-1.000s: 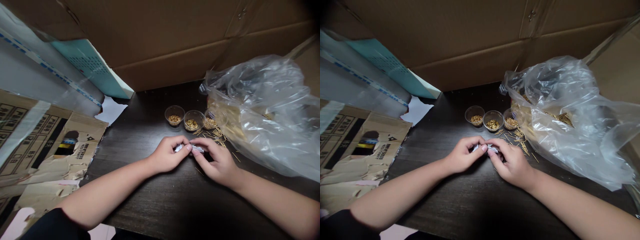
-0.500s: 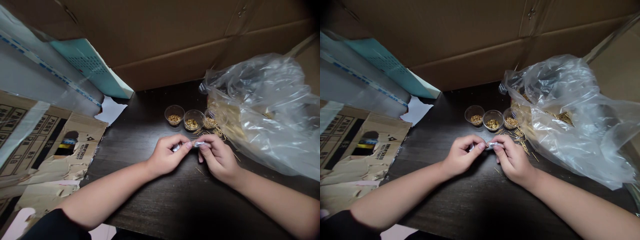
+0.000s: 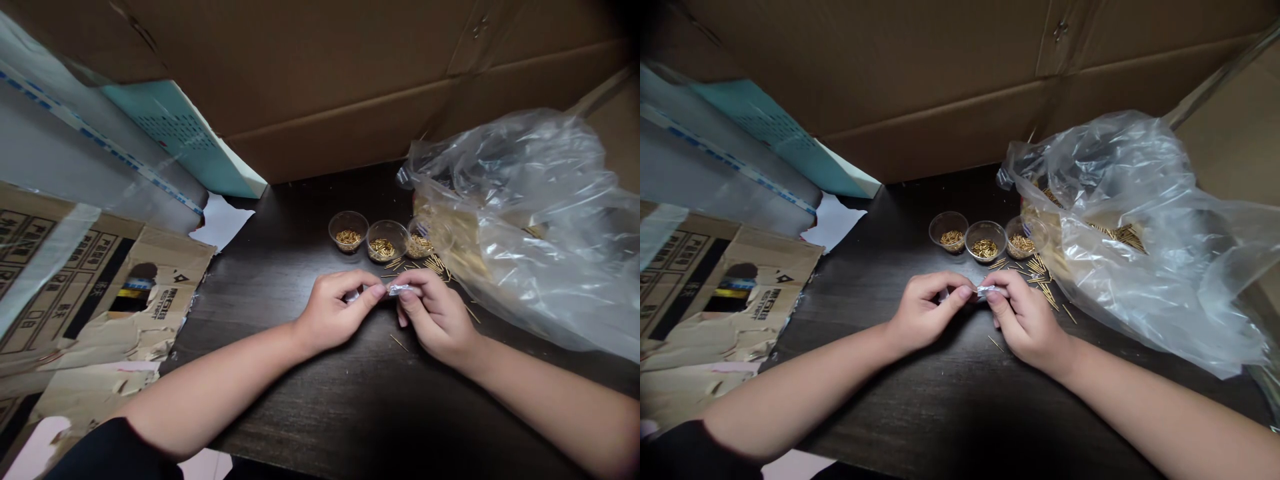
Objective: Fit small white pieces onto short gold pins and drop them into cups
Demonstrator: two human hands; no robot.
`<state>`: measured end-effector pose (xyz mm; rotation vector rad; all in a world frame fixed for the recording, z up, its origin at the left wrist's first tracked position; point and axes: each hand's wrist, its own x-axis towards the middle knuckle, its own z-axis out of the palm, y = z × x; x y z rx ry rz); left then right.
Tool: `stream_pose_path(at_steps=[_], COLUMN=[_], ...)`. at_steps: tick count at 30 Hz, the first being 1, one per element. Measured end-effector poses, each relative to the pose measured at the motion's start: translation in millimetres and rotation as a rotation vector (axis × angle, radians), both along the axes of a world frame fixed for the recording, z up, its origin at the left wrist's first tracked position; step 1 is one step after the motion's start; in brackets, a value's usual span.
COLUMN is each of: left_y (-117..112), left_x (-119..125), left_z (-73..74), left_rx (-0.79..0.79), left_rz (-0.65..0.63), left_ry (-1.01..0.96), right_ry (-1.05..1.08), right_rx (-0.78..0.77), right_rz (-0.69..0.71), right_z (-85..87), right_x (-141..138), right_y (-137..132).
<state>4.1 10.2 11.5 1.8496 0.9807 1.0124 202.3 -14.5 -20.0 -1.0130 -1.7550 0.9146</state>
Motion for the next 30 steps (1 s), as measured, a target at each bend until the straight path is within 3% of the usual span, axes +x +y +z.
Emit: stream_pose_path(at_steps=[4,8,18,24,30], left_y=[0.7,0.9,15.1,19.4,13.1], left_x=[-1.5,-2.5,-15.0,-19.0,-18.0], left_z=[-2.9,-4.4,-4.6,-3.0,-6.1], left_rx=[0.095,0.193,0.36,0.324,0.244], left_rz=[-0.021,-0.025,-0.148,-0.283,-0.267], left_ry=[0.057,0.078,0.352,0.404,0.378], right_ry=[-0.053,-0.2,-0.386,-0.383,-0.4], right_rx=[0.02,0.171,0.206,0.306,0.367], right_rz=[-0.037,-0.099,0.009,0.048,0.051], right_z=[0.8,5.1,4.0,8.4,7.8], right_x=[-0.4,-2.1,-2.4,-3.9,-7.1], right_y=[0.7,2.8,3.3,4.4,6.1])
